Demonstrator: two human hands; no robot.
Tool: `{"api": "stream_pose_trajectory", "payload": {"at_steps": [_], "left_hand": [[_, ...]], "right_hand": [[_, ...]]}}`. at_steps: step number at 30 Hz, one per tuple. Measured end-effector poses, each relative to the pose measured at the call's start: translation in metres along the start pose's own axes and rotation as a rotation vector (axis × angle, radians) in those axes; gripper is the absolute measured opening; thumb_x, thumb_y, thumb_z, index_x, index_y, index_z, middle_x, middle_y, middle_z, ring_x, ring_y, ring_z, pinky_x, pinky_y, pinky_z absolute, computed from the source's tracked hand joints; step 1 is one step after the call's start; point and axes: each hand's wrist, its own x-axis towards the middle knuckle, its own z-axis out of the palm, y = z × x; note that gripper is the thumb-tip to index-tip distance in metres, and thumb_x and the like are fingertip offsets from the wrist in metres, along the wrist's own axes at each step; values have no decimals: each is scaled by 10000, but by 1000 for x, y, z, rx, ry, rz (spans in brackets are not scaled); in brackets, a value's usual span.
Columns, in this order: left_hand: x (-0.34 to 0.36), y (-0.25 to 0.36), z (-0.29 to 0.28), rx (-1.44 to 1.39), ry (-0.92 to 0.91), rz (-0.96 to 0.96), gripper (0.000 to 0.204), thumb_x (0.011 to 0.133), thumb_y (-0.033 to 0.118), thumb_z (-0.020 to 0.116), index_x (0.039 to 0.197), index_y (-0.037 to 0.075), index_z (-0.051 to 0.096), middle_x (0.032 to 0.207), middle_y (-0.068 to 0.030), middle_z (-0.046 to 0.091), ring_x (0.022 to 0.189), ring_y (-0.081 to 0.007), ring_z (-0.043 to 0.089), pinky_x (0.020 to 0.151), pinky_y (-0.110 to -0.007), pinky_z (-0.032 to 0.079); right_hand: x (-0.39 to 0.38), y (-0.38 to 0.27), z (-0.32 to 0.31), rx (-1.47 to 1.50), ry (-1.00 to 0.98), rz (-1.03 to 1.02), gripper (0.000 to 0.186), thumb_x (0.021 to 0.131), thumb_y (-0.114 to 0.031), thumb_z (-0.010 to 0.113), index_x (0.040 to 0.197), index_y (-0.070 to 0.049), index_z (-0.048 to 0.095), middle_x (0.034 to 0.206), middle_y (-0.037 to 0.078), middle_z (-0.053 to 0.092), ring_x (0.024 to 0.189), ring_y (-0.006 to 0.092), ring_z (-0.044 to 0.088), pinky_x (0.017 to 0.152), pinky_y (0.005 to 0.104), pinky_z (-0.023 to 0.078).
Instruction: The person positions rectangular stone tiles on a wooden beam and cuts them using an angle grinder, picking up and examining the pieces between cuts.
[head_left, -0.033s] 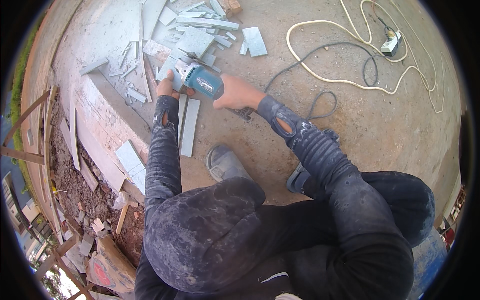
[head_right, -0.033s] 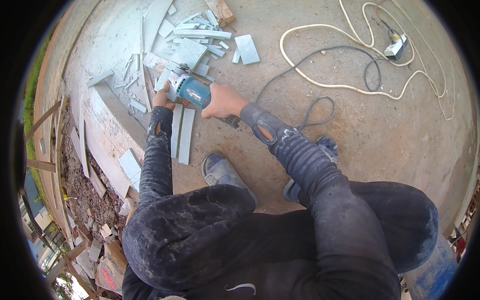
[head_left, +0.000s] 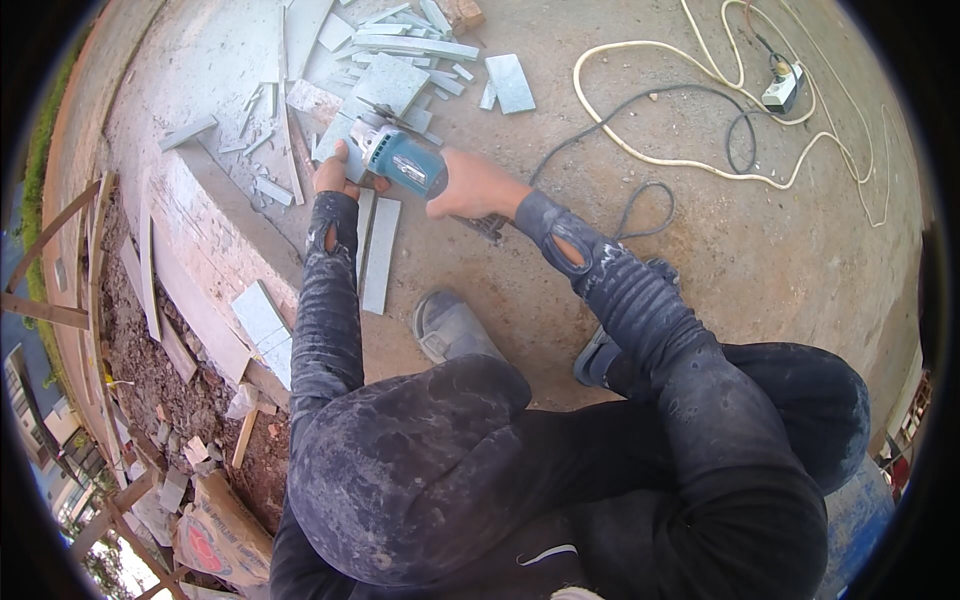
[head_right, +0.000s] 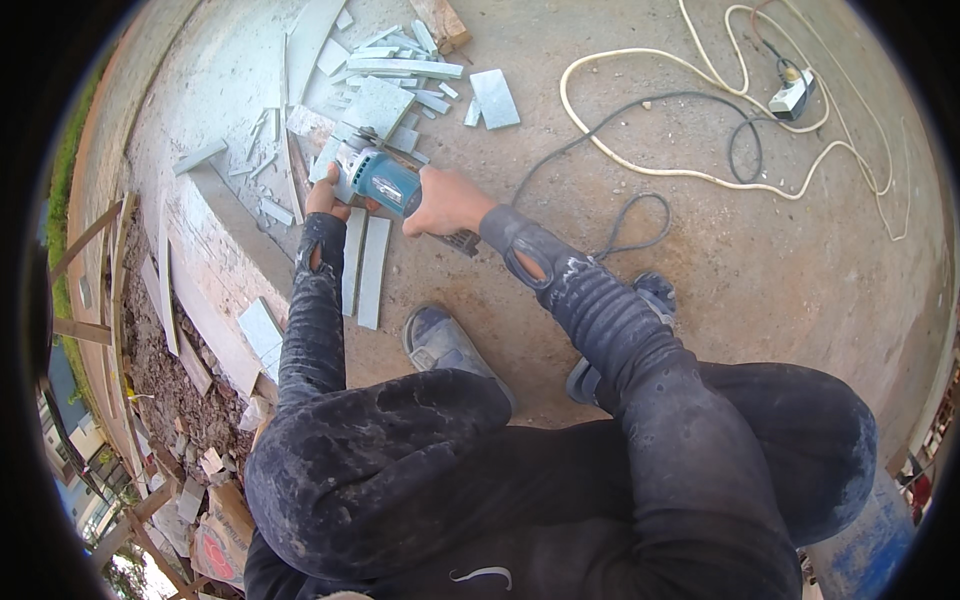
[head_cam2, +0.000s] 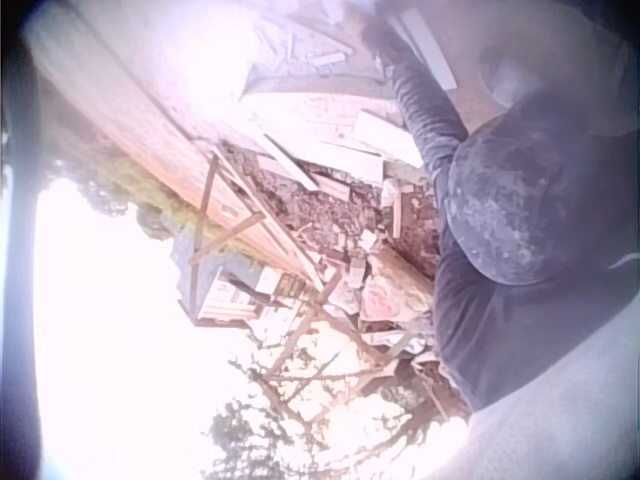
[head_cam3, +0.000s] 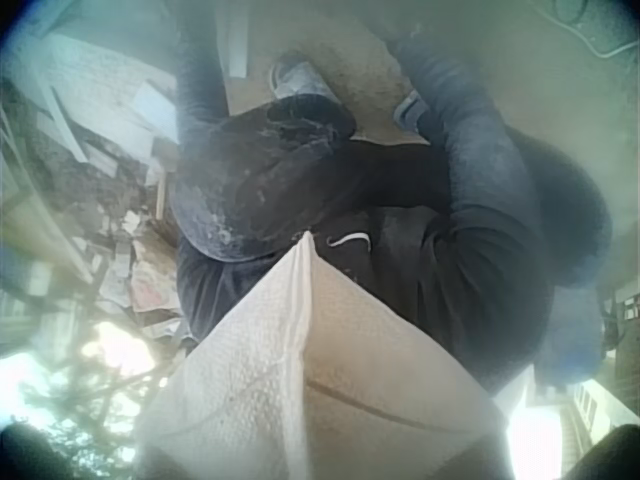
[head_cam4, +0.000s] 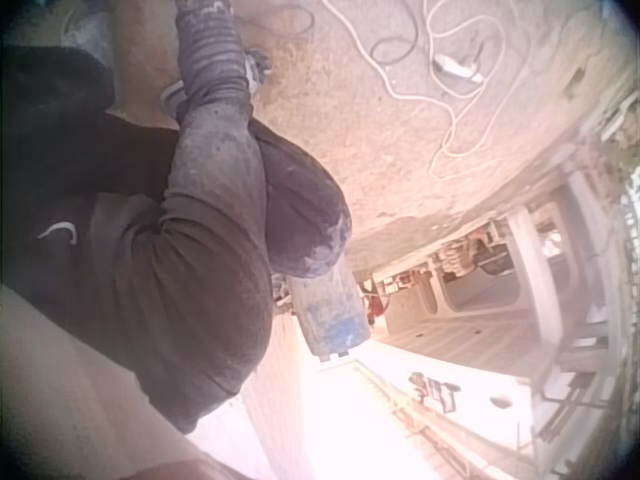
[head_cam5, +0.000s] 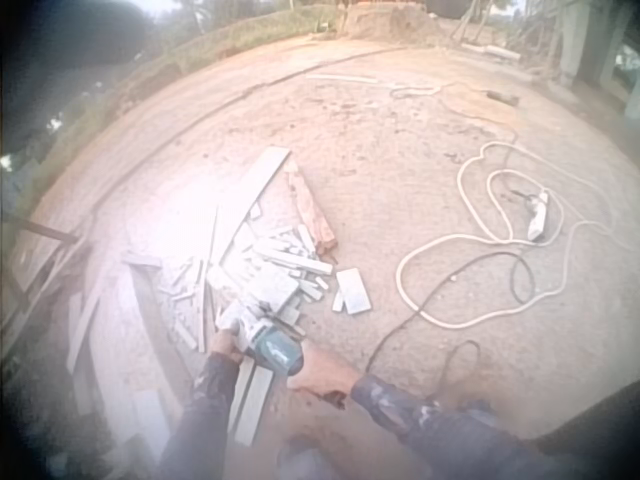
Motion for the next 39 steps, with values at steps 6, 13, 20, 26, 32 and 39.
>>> {"api": "stream_pose_trajectory", "payload": {"at_steps": [6, 13, 20, 26, 32, 39], "left_hand": [[16, -5, -11, -88, -13, 28, 301, 917, 46, 635, 1173, -89, 552, 1086, -159, 649, 903, -252, 666, 802, -387, 554], [-5, 3, 4, -10, 9, 0, 274, 984, 93, 521, 1229, -27, 544, 1184, -109, 630, 1027, -224, 635, 910, -354, 508], [-8, 6, 3, 22, 42, -25, 243, 990, 133, 525, 1181, -10, 570, 1105, -107, 654, 945, -224, 662, 848, -360, 535], [10, 1, -8, -15, 49, -21, 232, 932, 45, 575, 1136, -65, 572, 1048, -141, 652, 885, -249, 666, 759, -399, 541], [16, -3, -12, -8, 89, -44, 268, 867, -25, 491, 1119, -76, 563, 1053, -169, 636, 898, -290, 666, 771, -430, 543], [4, 2, -8, -5, 67, -75, 286, 835, -34, 531, 1114, -93, 553, 1034, -192, 625, 892, -330, 661, 750, -449, 550]], "right_hand": [[8, -3, 1, -3, -4, -16, 556, 586, -282, 740, 997, 60, 591, 902, 234, 664, 837, 352, 650, 760, 383, 508], [21, 4, 5, -13, -9, -36, 520, 587, -279, 733, 963, 55, 602, 880, 229, 663, 815, 350, 644, 750, 386, 506], [27, -5, 5, -10, 0, -18, 513, 588, -277, 730, 954, 62, 608, 884, 235, 663, 817, 353, 646, 748, 386, 505], [36, -7, 6, -1, 4, -34, 556, 591, -286, 735, 1002, 64, 601, 902, 239, 665, 835, 358, 650, 759, 384, 508], [40, -13, 4, -24, -23, -19, 584, 583, -288, 740, 1022, 71, 600, 924, 250, 666, 854, 358, 655, 770, 378, 511], [50, -12, 4, -19, -49, -18, 713, 561, -346, 770, 1085, 100, 586, 993, 286, 665, 907, 386, 675, 786, 392, 543]]}}
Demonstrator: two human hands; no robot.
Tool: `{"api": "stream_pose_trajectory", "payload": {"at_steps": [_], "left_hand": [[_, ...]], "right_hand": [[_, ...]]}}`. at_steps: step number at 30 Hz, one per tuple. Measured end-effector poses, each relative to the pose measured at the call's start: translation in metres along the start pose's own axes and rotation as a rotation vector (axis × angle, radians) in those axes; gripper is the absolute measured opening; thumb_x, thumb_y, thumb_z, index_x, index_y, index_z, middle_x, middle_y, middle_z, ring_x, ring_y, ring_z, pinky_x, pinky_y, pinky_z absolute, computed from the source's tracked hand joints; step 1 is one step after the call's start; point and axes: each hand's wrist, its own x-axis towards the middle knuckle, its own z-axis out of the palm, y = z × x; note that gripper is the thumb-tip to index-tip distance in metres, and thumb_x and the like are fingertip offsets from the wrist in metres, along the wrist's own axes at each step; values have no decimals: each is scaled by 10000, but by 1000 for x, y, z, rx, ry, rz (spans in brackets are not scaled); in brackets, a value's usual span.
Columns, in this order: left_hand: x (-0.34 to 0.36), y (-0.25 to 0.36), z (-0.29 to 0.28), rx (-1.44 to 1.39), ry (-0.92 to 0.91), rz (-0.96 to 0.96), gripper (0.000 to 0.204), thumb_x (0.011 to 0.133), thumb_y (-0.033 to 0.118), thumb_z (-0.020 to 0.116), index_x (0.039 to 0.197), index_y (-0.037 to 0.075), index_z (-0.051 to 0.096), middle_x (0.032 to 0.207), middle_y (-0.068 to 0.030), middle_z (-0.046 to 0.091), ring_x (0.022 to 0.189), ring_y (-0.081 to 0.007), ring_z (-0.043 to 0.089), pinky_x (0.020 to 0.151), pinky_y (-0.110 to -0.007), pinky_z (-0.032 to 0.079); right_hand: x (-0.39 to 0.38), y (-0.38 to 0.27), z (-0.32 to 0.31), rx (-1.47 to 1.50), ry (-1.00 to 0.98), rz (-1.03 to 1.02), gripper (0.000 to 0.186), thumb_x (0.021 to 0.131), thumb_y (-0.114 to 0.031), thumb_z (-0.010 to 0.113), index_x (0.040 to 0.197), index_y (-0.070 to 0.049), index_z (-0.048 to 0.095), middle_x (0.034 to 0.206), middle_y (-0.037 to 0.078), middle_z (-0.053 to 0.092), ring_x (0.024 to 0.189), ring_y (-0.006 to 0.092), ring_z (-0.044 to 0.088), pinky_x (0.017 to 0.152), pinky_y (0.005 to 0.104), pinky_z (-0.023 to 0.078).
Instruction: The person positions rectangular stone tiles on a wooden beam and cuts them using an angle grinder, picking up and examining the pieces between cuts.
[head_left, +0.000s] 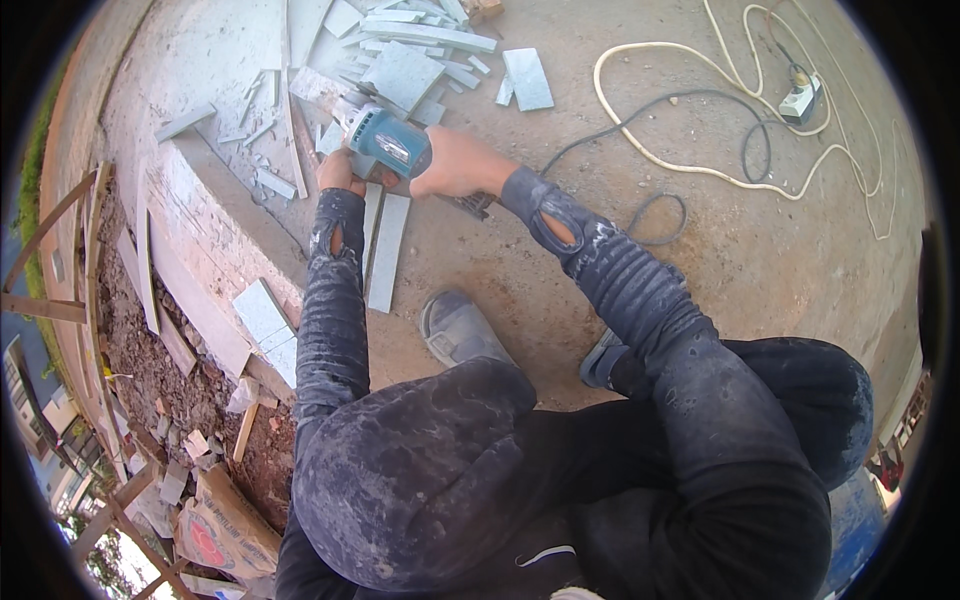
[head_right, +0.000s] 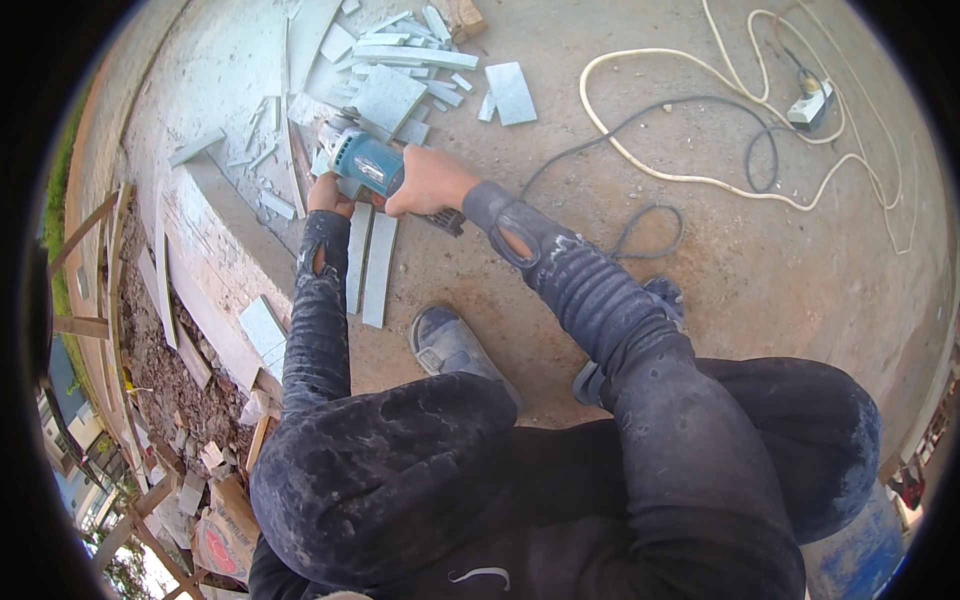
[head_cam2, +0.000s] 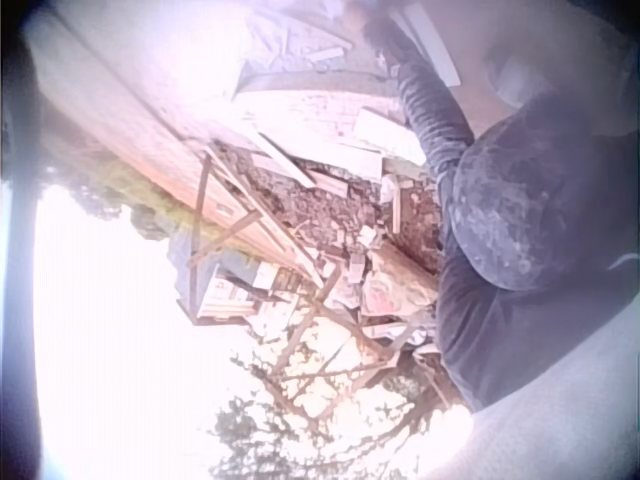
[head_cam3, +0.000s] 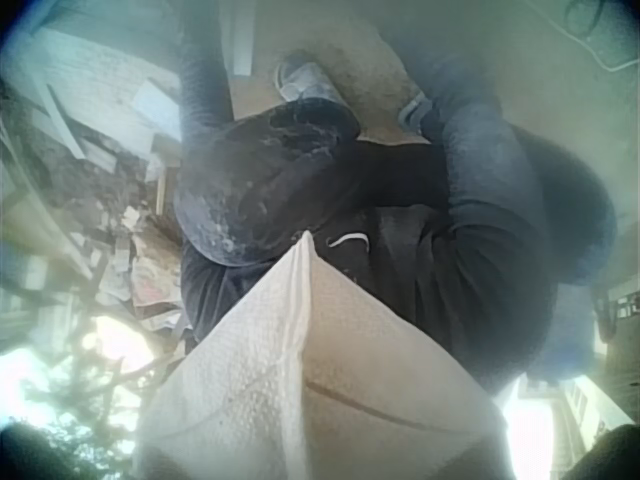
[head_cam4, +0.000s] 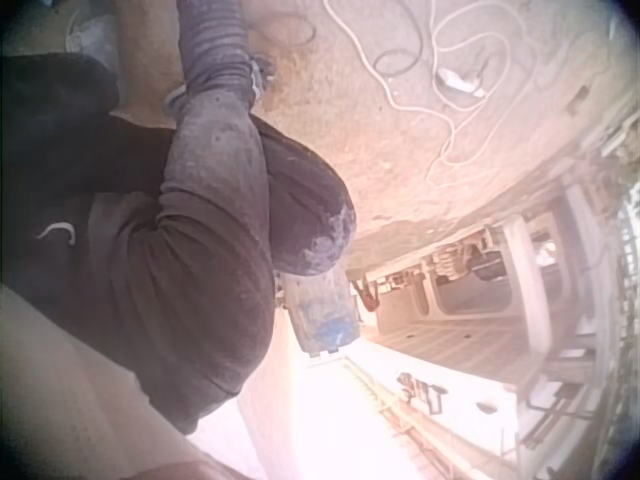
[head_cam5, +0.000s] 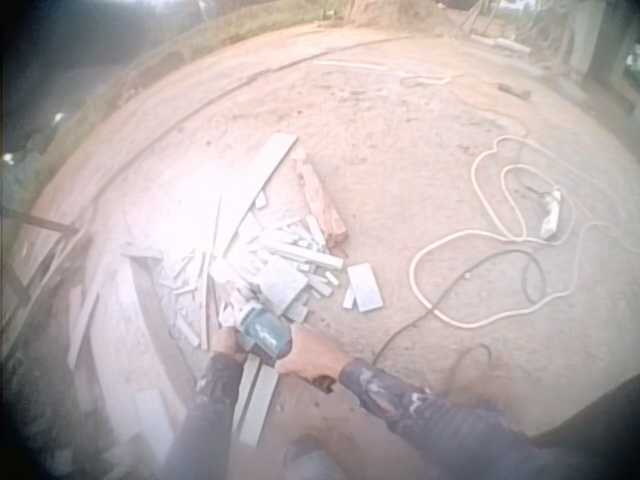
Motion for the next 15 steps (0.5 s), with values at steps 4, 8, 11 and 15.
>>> {"api": "stream_pose_trajectory", "payload": {"at_steps": [4, 8, 11, 15], "left_hand": [[-1, 1, 1, 14, 3, 14, 280, 829, -25, 536, 1100, -92, 548, 1012, -199, 620, 882, -333, 659, 744, -452, 550], [8, -1, -5, 41, 21, 40, 265, 825, -19, 545, 1079, -91, 544, 991, -190, 615, 861, -327, 654, 738, -449, 546], [18, -3, -14, 20, 23, 50, 258, 821, -19, 553, 1069, -90, 542, 983, -180, 614, 855, -319, 651, 729, -441, 542], [5, -7, 5, 67, 76, 44, 248, 815, -34, 556, 1057, -90, 556, 984, -173, 619, 857, -303, 648, 719, -420, 534]], "right_hand": [[6, -1, 0, -6, -10, -8, 712, 568, -348, 769, 1090, 102, 587, 997, 285, 666, 915, 383, 677, 789, 390, 544], [8, -8, -1, -11, 5, -20, 701, 571, -352, 770, 1070, 108, 594, 978, 290, 669, 906, 384, 680, 792, 389, 545], [7, -19, -3, -18, 17, -24, 692, 571, -354, 767, 1053, 113, 600, 962, 294, 669, 891, 387, 682, 787, 383, 547], [15, -7, -1, -6, 47, 2, 586, 572, -343, 742, 963, 77, 623, 885, 259, 671, 820, 369, 668, 747, 378, 524]]}}
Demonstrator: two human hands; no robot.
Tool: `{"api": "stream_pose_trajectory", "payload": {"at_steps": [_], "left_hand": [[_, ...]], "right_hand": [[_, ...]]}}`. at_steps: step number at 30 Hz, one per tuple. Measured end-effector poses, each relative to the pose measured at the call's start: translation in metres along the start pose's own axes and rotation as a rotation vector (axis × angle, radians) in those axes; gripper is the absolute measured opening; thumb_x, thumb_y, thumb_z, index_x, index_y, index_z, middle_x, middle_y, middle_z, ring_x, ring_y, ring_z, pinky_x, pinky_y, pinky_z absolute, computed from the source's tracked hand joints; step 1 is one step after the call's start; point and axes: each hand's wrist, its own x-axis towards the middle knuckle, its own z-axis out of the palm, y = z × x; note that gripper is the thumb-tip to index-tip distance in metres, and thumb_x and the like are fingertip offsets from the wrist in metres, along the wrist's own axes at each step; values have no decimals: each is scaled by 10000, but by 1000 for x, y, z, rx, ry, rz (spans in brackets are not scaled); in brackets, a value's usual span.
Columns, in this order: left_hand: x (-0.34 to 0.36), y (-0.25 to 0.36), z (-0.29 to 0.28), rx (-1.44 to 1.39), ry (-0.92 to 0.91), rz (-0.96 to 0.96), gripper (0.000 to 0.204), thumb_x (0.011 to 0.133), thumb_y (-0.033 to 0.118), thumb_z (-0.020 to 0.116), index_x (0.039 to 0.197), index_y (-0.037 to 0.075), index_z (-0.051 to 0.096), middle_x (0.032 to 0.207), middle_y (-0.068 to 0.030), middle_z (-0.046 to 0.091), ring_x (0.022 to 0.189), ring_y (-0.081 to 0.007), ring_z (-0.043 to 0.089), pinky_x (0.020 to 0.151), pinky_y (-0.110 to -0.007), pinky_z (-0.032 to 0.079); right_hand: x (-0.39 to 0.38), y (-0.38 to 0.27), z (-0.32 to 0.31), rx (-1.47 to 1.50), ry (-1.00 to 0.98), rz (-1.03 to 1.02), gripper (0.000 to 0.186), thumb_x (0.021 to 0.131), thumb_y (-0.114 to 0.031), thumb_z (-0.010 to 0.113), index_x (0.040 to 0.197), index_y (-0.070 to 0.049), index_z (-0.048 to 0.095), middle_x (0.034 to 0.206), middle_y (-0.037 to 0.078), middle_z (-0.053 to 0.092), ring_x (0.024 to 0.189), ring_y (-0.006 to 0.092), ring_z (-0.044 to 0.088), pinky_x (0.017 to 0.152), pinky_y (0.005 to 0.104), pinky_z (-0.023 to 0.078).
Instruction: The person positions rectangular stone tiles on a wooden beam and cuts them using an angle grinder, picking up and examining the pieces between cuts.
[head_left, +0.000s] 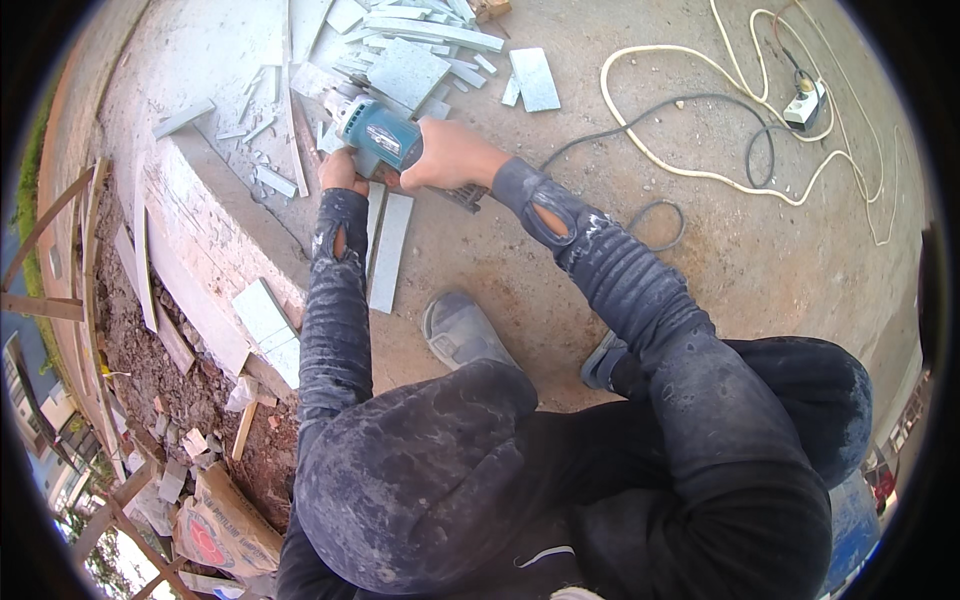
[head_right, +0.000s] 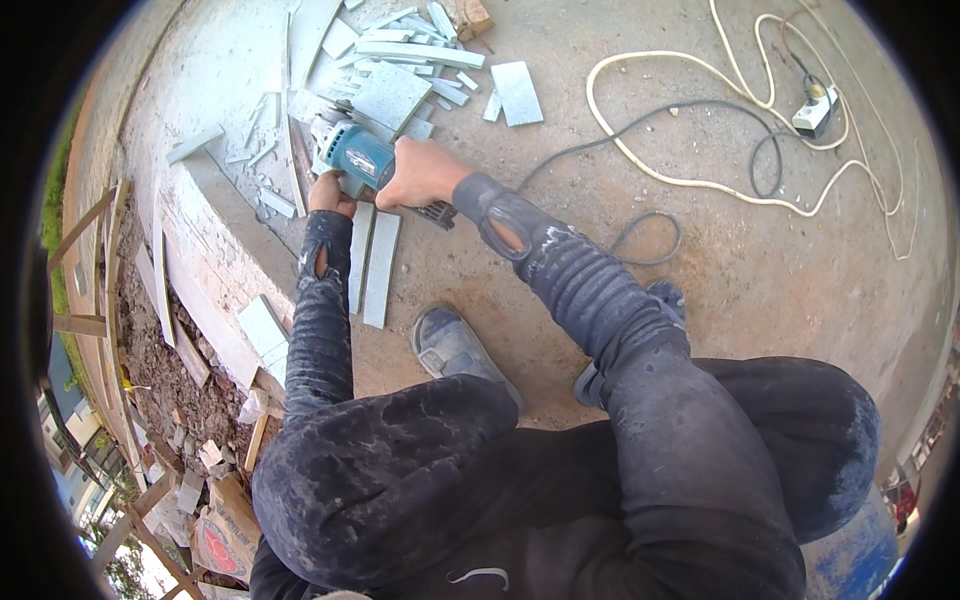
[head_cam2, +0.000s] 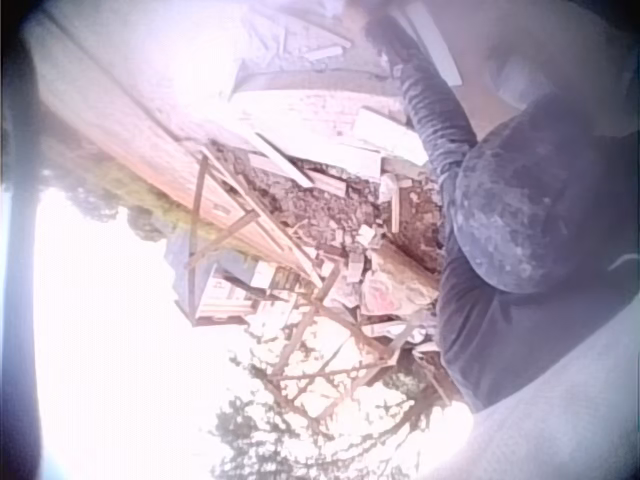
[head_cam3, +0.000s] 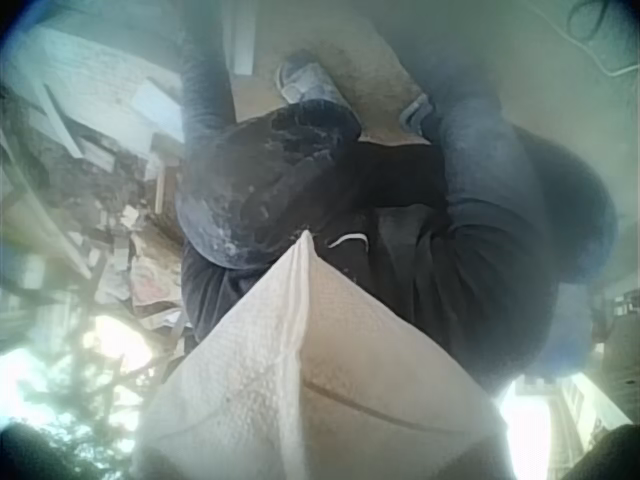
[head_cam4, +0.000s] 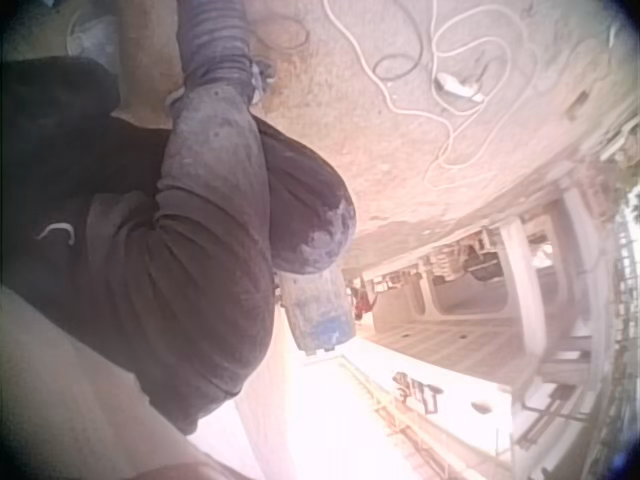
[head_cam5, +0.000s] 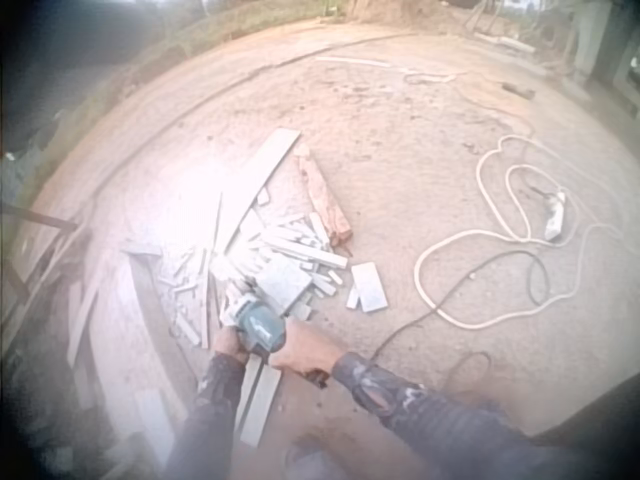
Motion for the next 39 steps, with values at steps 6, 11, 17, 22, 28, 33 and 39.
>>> {"api": "stream_pose_trajectory", "payload": {"at_steps": [6, 11, 17, 22, 28, 33, 39], "left_hand": [[-2, 4, -7, -85, -30, -6, 244, 823, -52, 550, 1060, -98, 587, 986, -158, 637, 829, -278, 650, 713, -390, 525], [-6, 3, -3, -60, -36, 61, 195, 874, -10, 523, 1055, -67, 569, 954, -152, 645, 772, -265, 664, 612, -352, 523], [-12, 5, 1, -9, 19, 70, 181, 874, 18, 558, 1032, -65, 582, 925, -151, 653, 727, -260, 657, 557, -352, 506], [2, 0, -6, -85, -36, 63, 196, 906, 26, 541, 1060, -91, 570, 965, -173, 651, 773, -282, 669, 592, -392, 532], [10, -5, -8, -90, -119, 38, 237, 957, 47, 507, 1130, -114, 532, 1070, -196, 628, 863, -309, 665, 704, -427, 552], [11, -5, -7, -135, -158, 22, 243, 970, 65, 495, 1149, -94, 535, 1058, -179, 629, 864, -307, 656, 705, -418, 549], [10, -3, -11, -90, -156, 8, 257, 975, 83, 484, 1171, -78, 528, 1070, -167, 625, 874, -297, 646, 704, -405, 541]], "right_hand": [[10, -13, -1, -34, -45, 10, 638, 563, -371, 756, 977, 95, 617, 912, 268, 670, 854, 367, 671, 769, 371, 527], [14, -23, -7, -59, -75, 31, 695, 536, -386, 780, 998, 105, 609, 933, 269, 670, 862, 360, 673, 773, 369, 528], [21, -33, -12, -36, -111, 47, 544, 478, -327, 783, 815, 85, 669, 799, 231, 682, 735, 333, 681, 666, 355, 539], [27, -40, -14, 34, -130, 31, 454, 492, -292, 754, 733, 86, 684, 737, 222, 677, 661, 308, 668, 617, 340, 531], [42, -38, -14, 15, -122, 36, 454, 533, -279, 733, 771, 105, 685, 751, 224, 674, 662, 279, 662, 611, 336, 520], [45, -43, -17, 24, -145, 73, 449, 540, -272, 737, 783, 102, 688, 761, 212, 675, 672, 265, 660, 612, 333, 517], [43, -44, -20, 53, -178, 94, 434, 547, -269, 742, 800, 81, 700, 770, 195, 683, 667, 259, 661, 610, 334, 518]]}}
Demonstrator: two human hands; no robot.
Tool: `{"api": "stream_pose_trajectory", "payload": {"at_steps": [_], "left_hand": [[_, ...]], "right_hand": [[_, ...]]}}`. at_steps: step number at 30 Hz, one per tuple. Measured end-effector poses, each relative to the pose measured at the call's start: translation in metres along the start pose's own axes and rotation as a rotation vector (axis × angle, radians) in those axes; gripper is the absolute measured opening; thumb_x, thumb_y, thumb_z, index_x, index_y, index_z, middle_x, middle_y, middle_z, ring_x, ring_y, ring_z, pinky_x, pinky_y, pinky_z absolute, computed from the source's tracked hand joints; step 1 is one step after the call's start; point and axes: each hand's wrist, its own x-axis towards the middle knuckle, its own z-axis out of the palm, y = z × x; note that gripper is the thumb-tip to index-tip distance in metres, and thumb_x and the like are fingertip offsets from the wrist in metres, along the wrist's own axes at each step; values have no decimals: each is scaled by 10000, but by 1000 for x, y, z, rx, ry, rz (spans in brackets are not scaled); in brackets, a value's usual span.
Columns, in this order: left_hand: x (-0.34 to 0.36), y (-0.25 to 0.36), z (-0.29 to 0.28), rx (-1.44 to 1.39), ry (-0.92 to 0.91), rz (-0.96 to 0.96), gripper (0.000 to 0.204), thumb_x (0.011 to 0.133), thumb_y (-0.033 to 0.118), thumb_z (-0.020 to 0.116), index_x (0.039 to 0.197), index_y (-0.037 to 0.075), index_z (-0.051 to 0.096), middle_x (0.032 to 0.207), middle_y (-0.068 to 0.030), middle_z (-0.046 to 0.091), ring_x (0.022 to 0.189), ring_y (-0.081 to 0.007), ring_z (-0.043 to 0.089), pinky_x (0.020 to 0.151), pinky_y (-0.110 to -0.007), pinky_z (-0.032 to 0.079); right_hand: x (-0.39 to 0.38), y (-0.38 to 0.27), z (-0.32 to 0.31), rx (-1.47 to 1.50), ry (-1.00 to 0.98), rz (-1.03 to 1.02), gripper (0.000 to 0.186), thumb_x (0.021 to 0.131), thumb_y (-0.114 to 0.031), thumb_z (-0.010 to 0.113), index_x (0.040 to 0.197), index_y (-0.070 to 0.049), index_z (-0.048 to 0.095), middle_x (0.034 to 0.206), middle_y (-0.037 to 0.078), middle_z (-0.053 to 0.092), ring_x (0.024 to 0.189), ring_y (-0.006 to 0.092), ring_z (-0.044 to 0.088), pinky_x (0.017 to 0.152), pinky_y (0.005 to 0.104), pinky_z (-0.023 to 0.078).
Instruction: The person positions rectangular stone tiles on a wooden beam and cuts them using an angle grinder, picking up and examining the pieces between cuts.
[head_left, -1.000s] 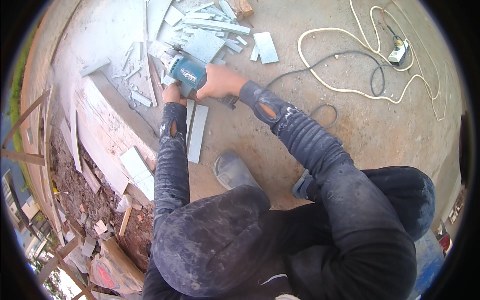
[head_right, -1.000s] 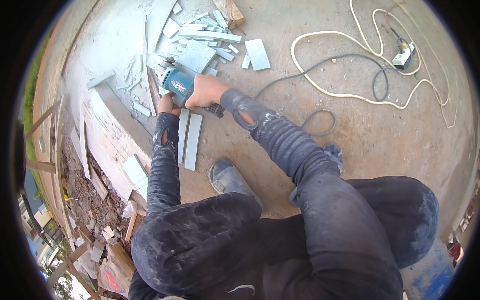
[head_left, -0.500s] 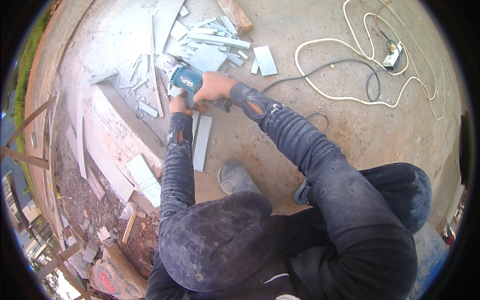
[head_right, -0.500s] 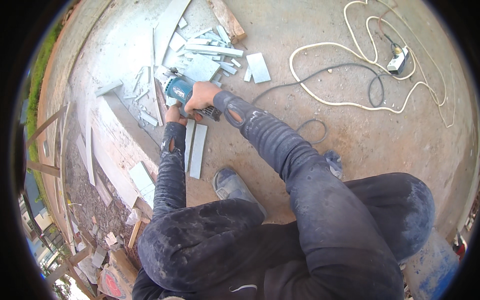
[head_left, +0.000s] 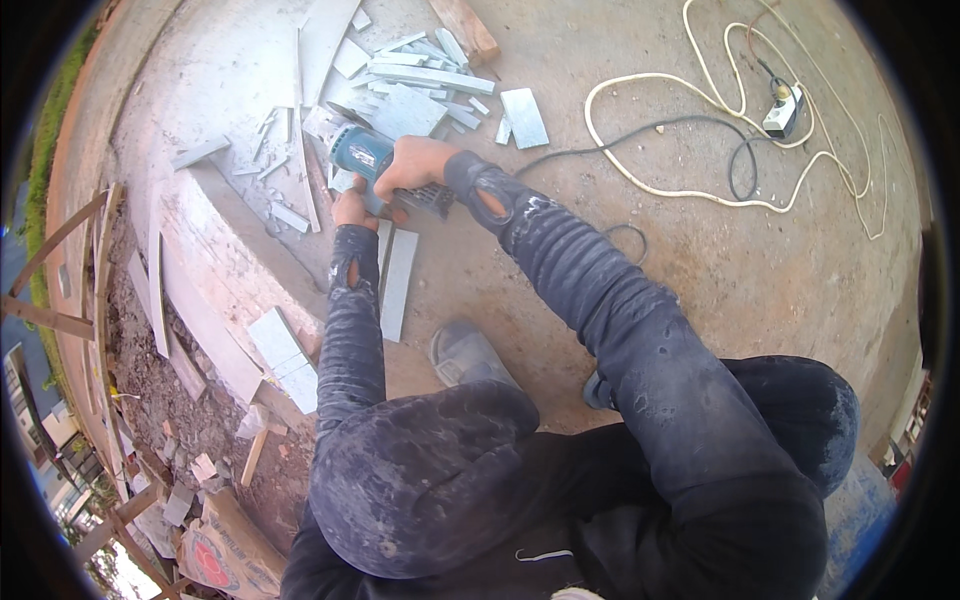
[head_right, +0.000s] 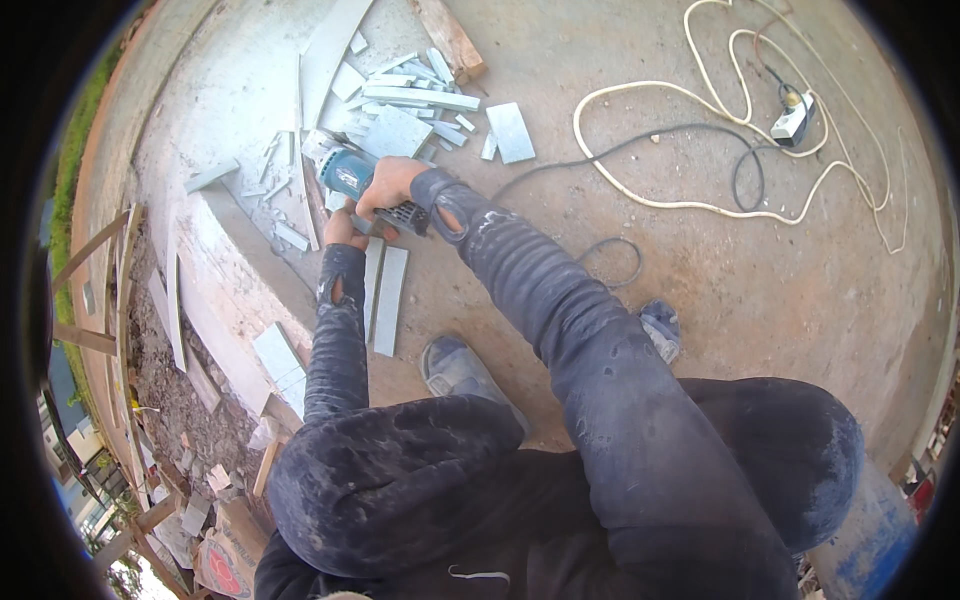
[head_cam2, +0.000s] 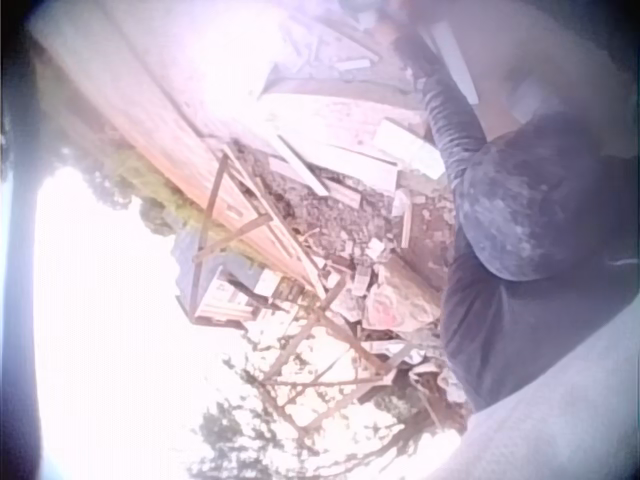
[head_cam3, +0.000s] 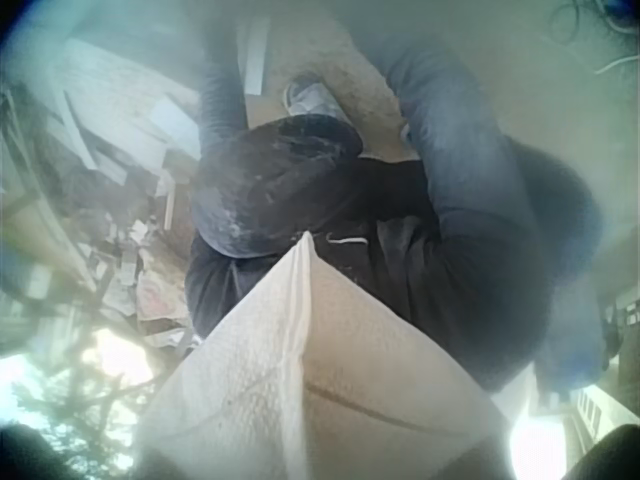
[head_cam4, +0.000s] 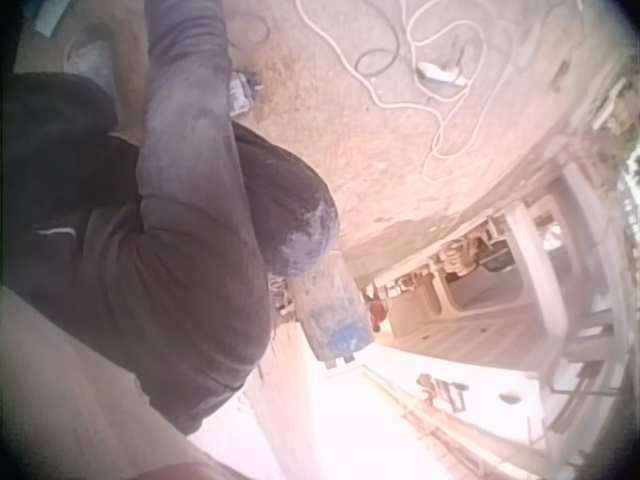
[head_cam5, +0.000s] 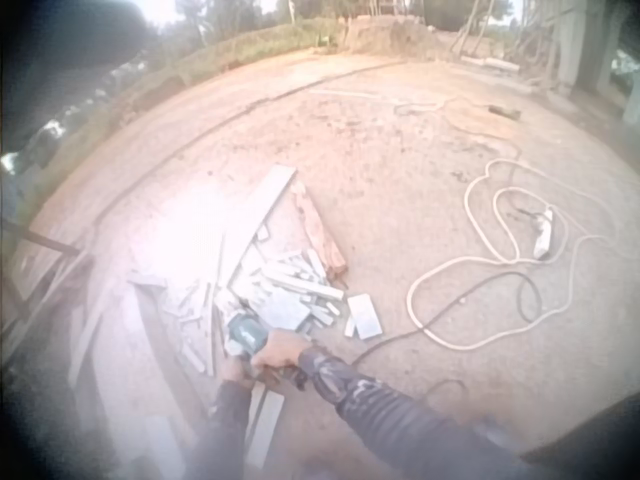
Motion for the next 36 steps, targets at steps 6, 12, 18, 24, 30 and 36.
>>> {"api": "stream_pose_trajectory", "payload": {"at_steps": [6, 12, 18, 24, 30, 36], "left_hand": [[-5, 0, 0, -18, -8, -25, 275, 963, 60, 499, 1200, -77, 521, 1097, -170, 625, 914, -299, 649, 753, -422, 540], [6, -6, -8, -75, -53, 6, 271, 929, 20, 567, 1175, -89, 546, 1086, -170, 638, 899, -280, 664, 749, -412, 551], [-6, -5, 4, -27, 28, 32, 265, 978, 79, 483, 1192, -70, 527, 1094, -173, 633, 895, -300, 650, 766, -434, 531], [-15, 5, 9, 26, 72, 48, 234, 965, 81, 509, 1132, -77, 554, 1043, -173, 650, 862, -302, 665, 731, -435, 549], [-13, 3, 8, -2, 51, -19, 233, 966, 77, 516, 1127, -89, 547, 1054, -179, 648, 868, -317, 667, 736, -453, 553], [-18, 8, 15, 1, 76, -18, 232, 968, 77, 519, 1135, -83, 540, 1051, -182, 646, 868, -314, 666, 737, -457, 553]], "right_hand": [[-3, 3, 3, 130, -60, 42, 408, 558, -251, 737, 783, 87, 696, 752, 182, 682, 634, 244, 651, 591, 335, 518], [-2, 1, 3, 61, 3, 4, 382, 568, -239, 731, 742, 98, 678, 701, 174, 669, 593, 230, 636, 564, 334, 515], [-16, -2, -2, 141, -43, 24, 388, 557, -254, 733, 739, 86, 682, 690, 173, 667, 589, 232, 637, 556, 334, 515], [-17, 0, -1, 83, -17, 11, 394, 540, -261, 735, 738, 76, 688, 699, 173, 674, 611, 247, 651, 558, 341, 519], [-19, 3, 0, 78, -13, 25, 379, 521, -255, 735, 698, 77, 689, 695, 169, 677, 613, 243, 653, 575, 326, 528], [-12, 10, 4, 46, 10, 10, 375, 509, -256, 740, 687, 71, 691, 703, 167, 677, 619, 242, 652, 578, 325, 530]]}}
